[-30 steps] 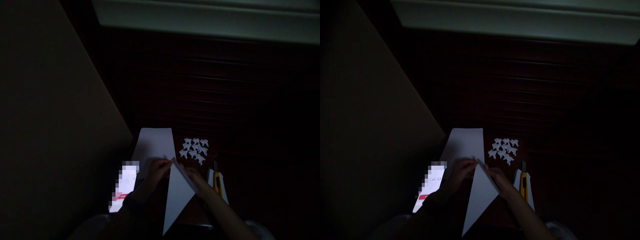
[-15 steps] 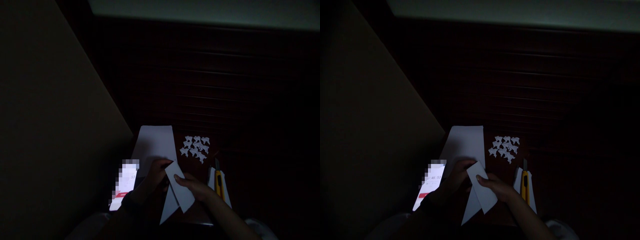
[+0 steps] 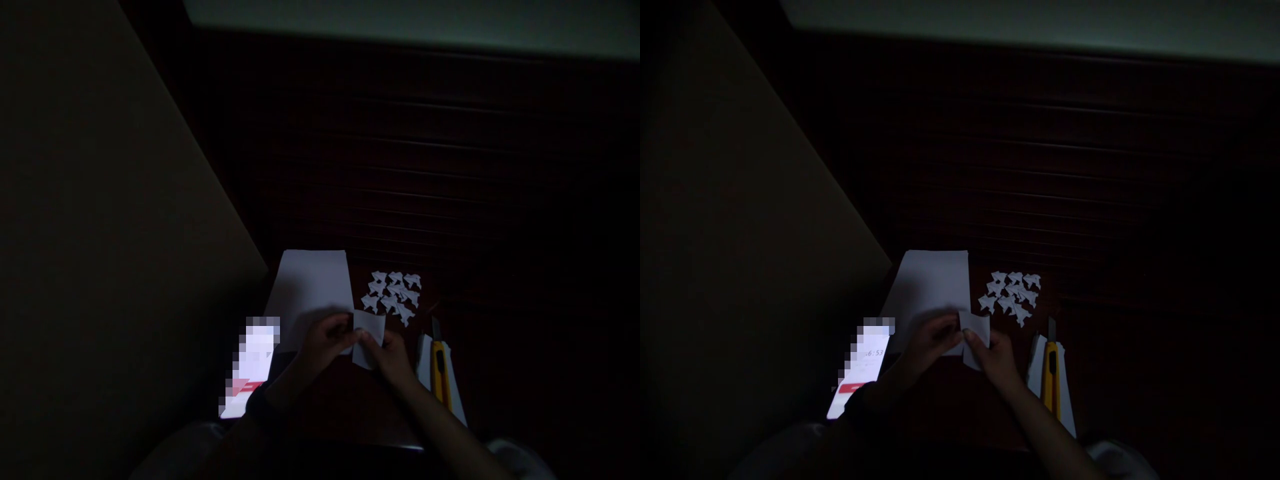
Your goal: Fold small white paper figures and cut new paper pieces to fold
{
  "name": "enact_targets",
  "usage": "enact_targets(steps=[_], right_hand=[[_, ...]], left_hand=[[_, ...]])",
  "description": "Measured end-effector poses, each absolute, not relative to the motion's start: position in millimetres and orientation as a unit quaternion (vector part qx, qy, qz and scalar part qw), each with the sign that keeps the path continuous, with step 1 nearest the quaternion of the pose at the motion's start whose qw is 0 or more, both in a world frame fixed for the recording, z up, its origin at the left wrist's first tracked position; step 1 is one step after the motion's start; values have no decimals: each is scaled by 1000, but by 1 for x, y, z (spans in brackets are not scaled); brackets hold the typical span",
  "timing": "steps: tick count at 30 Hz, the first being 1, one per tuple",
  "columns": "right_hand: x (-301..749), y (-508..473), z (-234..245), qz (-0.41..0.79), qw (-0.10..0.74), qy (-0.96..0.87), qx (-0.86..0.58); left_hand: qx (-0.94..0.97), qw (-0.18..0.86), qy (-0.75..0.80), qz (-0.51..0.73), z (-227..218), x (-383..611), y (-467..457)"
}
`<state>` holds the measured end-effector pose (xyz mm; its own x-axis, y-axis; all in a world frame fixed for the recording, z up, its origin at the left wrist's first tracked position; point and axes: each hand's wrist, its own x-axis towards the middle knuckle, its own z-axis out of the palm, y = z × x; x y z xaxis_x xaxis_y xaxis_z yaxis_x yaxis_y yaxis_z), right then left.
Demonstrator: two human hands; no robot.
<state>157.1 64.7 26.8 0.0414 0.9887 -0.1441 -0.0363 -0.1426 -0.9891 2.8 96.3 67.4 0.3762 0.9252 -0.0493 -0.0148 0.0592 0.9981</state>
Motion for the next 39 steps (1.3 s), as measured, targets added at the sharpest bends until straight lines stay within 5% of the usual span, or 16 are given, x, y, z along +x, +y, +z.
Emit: enact_targets(steps=[9,23,39], right_hand=[[149,59,33,533,524,-406,-525],[204,75,73,636,511,-450,-363],[201,79,65,623,503,-404,-443]], left_hand=[[656,452,510,324,59,3,89],[688,507,485,185,66,-5,91],[724,486,440,216,68,-5,88]])
